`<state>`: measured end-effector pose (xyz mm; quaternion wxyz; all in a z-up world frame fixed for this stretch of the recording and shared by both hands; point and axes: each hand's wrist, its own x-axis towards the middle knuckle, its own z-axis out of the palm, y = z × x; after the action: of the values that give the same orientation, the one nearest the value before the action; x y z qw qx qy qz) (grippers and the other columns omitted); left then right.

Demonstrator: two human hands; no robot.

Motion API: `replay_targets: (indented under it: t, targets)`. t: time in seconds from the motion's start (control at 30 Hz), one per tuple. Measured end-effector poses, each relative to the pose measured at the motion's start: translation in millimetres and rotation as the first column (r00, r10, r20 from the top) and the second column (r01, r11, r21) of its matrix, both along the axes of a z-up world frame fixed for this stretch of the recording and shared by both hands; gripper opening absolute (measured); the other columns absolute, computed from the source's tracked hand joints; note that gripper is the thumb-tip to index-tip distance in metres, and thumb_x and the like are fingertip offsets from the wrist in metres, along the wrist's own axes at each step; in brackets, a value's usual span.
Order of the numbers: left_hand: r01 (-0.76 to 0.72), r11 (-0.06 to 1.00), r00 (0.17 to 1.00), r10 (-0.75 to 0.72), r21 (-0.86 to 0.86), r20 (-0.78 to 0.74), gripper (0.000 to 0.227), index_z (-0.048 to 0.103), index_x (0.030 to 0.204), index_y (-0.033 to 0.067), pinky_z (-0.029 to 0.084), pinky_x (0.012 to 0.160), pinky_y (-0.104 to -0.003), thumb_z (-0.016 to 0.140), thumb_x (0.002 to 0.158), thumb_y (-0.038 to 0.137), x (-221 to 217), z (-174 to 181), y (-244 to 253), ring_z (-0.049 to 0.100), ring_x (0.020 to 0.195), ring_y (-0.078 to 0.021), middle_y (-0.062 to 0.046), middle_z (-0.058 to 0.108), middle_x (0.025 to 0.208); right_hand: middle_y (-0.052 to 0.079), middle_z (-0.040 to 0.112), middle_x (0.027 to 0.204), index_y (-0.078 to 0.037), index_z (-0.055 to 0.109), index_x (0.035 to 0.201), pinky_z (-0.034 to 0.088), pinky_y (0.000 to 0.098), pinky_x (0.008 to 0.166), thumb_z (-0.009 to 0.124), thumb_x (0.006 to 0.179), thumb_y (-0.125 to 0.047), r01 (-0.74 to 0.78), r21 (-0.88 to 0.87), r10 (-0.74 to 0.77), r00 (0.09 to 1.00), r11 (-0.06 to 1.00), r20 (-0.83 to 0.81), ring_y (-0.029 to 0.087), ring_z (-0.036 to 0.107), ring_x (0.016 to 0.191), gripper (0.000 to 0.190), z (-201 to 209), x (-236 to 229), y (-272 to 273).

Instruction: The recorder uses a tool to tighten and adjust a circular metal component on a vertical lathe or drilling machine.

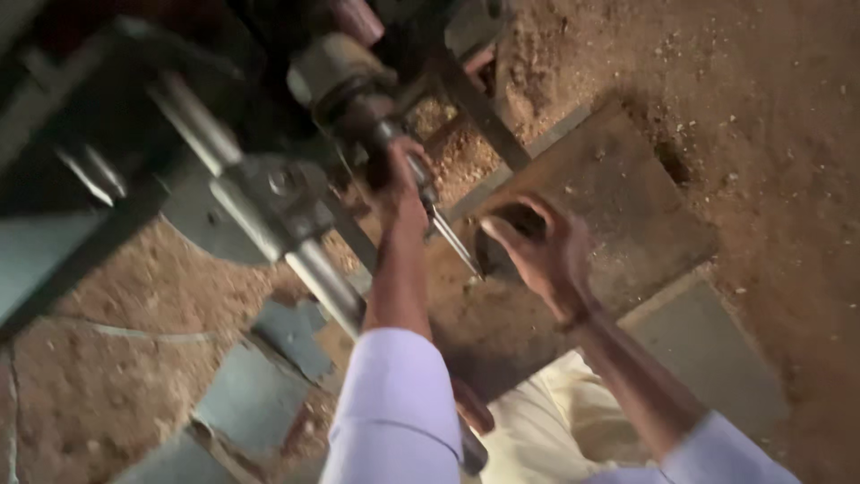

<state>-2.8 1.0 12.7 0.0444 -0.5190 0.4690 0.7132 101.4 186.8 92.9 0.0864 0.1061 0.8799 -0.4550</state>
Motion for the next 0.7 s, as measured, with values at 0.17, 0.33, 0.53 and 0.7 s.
replay_targets:
  t: [0.17,0.33,0.53,0.7]
  targets:
    - [0.023,0.998,0.998,-0.019,0.053,-0.061,0.032,0.058,0.093,0.0063,0.042,0.033,-0.034,0.071,0.073,0.026,-22,-11,-8,0.053,0.038,-0.0222,-0.008,0.058,0.057,0.005,0.08,0.098,-0.01,0.078,0.109,0.058,0.0299,0.077,0.084,0.086,-0.027,0.178,-0.162,-0.15,0.974,0.971,0.172,0.012,0.073,0.086,0.029,8,7,-8]
    - [0.005,1.0,0.998,-0.006,-0.006,-0.055,0.029,0.058,0.092,0.0081,0.045,0.037,-0.034,0.073,0.07,0.02,-2,-2,2,0.056,0.042,-0.0213,-0.007,0.06,0.063,0.005,0.081,0.096,-0.009,0.079,0.105,0.06,0.0292,0.075,0.083,0.087,-0.028,0.05,-0.072,-0.05,0.999,0.996,0.01,0.013,0.076,0.083,0.026,9,6,-2]
    - [0.037,0.999,0.997,-0.035,0.022,-0.069,0.025,0.059,0.087,0.0088,0.043,0.036,-0.034,0.073,0.071,0.021,-5,-4,-2,0.054,0.041,-0.021,-0.007,0.059,0.06,0.008,0.079,0.093,-0.008,0.078,0.106,0.058,0.031,0.072,0.084,0.087,-0.027,0.119,-0.086,-0.107,0.985,0.989,0.136,0.014,0.07,0.08,0.027,7,7,-8]
    - [0.006,1.0,0.999,-0.004,0.029,-0.052,0.022,0.059,0.083,0.0094,0.041,0.035,-0.034,0.072,0.071,0.022,-6,6,1,0.052,0.04,-0.0207,-0.007,0.058,0.058,0.004,0.079,0.099,-0.007,0.077,0.104,0.059,0.0287,0.081,0.08,0.087,-0.029,0.071,-0.323,-0.071,0.997,0.944,0.013,0.008,0.071,0.091,0.027,20,16,-7]
